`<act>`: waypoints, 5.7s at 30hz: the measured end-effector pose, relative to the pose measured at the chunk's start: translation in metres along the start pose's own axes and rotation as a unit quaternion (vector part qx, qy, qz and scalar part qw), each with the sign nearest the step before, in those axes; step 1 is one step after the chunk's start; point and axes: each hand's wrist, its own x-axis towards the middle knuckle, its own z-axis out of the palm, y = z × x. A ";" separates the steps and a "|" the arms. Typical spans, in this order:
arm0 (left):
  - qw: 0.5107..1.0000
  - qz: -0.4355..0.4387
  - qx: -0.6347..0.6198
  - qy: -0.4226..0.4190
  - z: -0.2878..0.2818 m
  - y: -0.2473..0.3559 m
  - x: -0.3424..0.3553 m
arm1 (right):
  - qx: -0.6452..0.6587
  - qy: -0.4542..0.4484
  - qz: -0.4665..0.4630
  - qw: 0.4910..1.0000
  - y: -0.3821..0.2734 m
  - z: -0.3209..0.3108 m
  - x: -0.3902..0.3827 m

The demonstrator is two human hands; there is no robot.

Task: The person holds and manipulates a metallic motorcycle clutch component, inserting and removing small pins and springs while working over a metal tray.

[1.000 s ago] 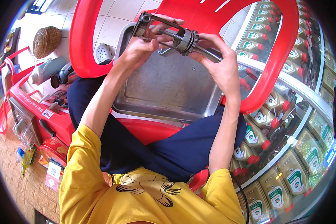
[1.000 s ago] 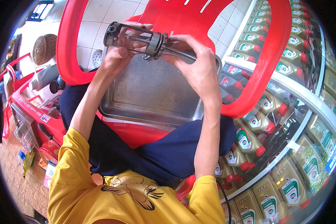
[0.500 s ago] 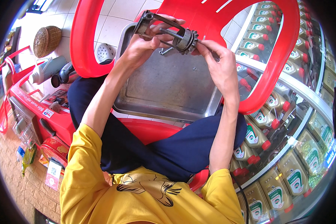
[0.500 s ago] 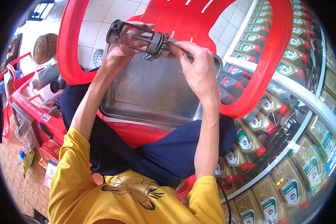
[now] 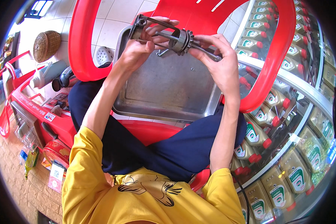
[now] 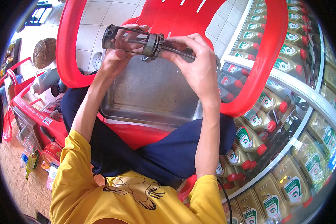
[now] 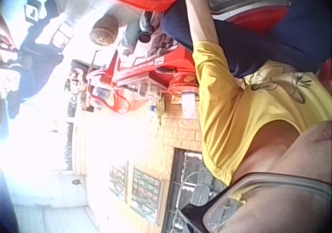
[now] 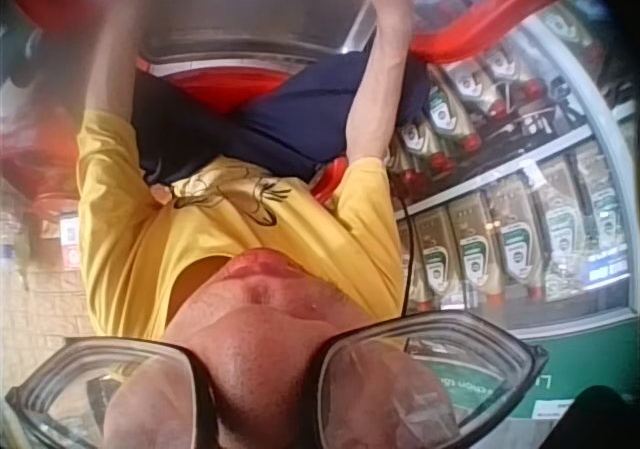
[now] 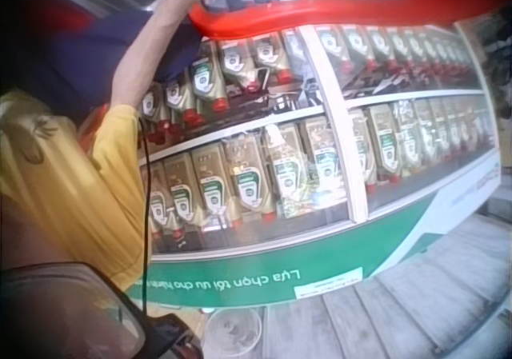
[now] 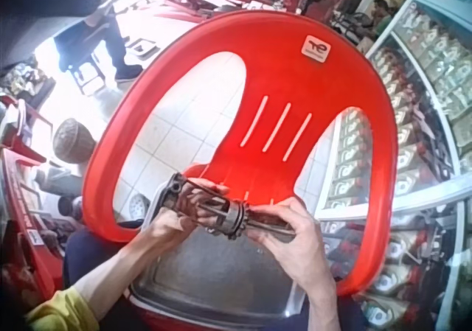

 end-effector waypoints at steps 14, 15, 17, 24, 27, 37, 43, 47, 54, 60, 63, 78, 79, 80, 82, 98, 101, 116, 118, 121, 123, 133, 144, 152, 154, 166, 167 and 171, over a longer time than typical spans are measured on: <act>0.997 -0.049 0.053 0.020 -0.001 0.002 -0.002 | 0.104 -0.118 0.048 0.986 0.013 0.014 -0.002; 0.996 -0.058 0.063 0.017 -0.003 0.004 -0.002 | 0.133 -0.156 0.078 0.976 0.013 0.016 -0.001; 0.994 -0.074 0.084 0.008 0.000 0.012 -0.001 | 0.142 -0.172 0.082 0.971 0.010 0.012 -0.001; 0.999 -0.010 0.044 -0.005 0.025 0.028 -0.016 | 0.175 -0.086 0.034 0.980 0.005 0.004 -0.022; 1.000 -0.008 0.026 0.008 0.045 0.037 -0.038 | 0.178 -0.154 0.057 0.970 0.001 -0.013 -0.044; 0.996 0.065 0.016 0.055 0.142 0.066 -0.097 | 0.161 -0.102 0.046 0.981 -0.065 -0.061 -0.123; 0.994 0.074 -0.021 0.078 0.171 0.072 -0.111 | 0.069 0.041 -0.033 0.996 -0.087 -0.068 -0.141; 0.994 0.077 -0.016 0.071 0.187 0.077 -0.114 | 0.044 0.114 -0.094 0.988 -0.096 -0.075 -0.149; 0.988 0.108 -0.088 0.070 0.198 0.085 -0.104 | 0.012 0.036 -0.038 0.999 -0.107 -0.086 -0.144; 0.991 0.119 -0.003 0.058 0.203 0.094 -0.106 | 0.022 0.023 -0.078 0.996 -0.106 -0.088 -0.154; 0.992 0.110 0.010 0.054 0.208 0.096 -0.107 | 0.007 -0.051 0.004 0.999 -0.095 -0.093 -0.144; 0.958 0.075 -0.179 0.211 0.198 0.094 -0.086 | 0.178 0.003 -0.017 0.984 -0.100 -0.052 -0.141; 0.959 0.080 -0.195 0.192 0.194 0.093 -0.088 | 0.155 0.027 -0.036 0.987 -0.101 -0.049 -0.140; 0.958 0.085 -0.210 0.174 0.189 0.093 -0.089 | 0.162 0.045 -0.039 0.985 -0.099 -0.043 -0.139; 0.957 0.083 -0.225 0.161 0.187 0.092 -0.089 | 0.179 0.046 -0.034 0.982 -0.090 -0.033 -0.135; 0.966 0.056 -0.203 0.148 0.219 0.105 -0.090 | 0.165 -0.026 0.007 0.986 -0.100 -0.056 -0.157; 0.965 0.064 -0.204 0.150 0.225 0.111 -0.088 | 0.115 0.081 -0.092 0.986 -0.108 -0.057 -0.159; 0.968 0.054 -0.202 0.142 0.240 0.123 -0.088 | 0.245 -0.009 0.017 0.969 -0.116 -0.066 -0.161; 0.970 0.050 -0.194 0.139 0.240 0.124 -0.087 | 0.231 0.036 0.014 0.972 -0.124 -0.065 -0.163; 0.968 0.056 -0.198 0.143 0.240 0.123 -0.086 | 0.099 0.127 -0.042 0.986 -0.130 -0.067 -0.169; 0.967 0.054 -0.200 0.146 0.242 0.122 -0.084 | 0.014 0.179 -0.085 0.980 -0.119 -0.062 -0.164; 0.969 0.072 -0.197 0.131 0.239 0.122 -0.091 | 0.075 0.174 -0.074 0.979 -0.129 -0.062 -0.175; 0.970 0.082 -0.190 0.130 0.235 0.118 -0.087 | 0.123 0.116 -0.043 0.985 -0.115 -0.057 -0.171; 0.968 0.074 -0.193 0.141 0.236 0.118 -0.091 | 0.099 0.116 -0.041 0.987 -0.116 -0.059 -0.174; 0.966 0.068 -0.202 0.148 0.238 0.117 -0.093 | 0.140 0.104 -0.038 0.984 -0.112 -0.060 -0.176; 0.970 0.079 -0.187 0.135 0.238 0.119 -0.100 | 0.271 0.020 0.015 0.962 -0.112 -0.052 -0.176; 0.970 0.079 -0.189 0.133 0.238 0.118 -0.101 | 0.230 0.046 0.003 0.972 -0.115 -0.052 -0.178; 0.965 0.078 -0.207 0.137 0.241 0.116 -0.102 | 0.110 0.137 -0.055 0.983 -0.122 -0.051 -0.184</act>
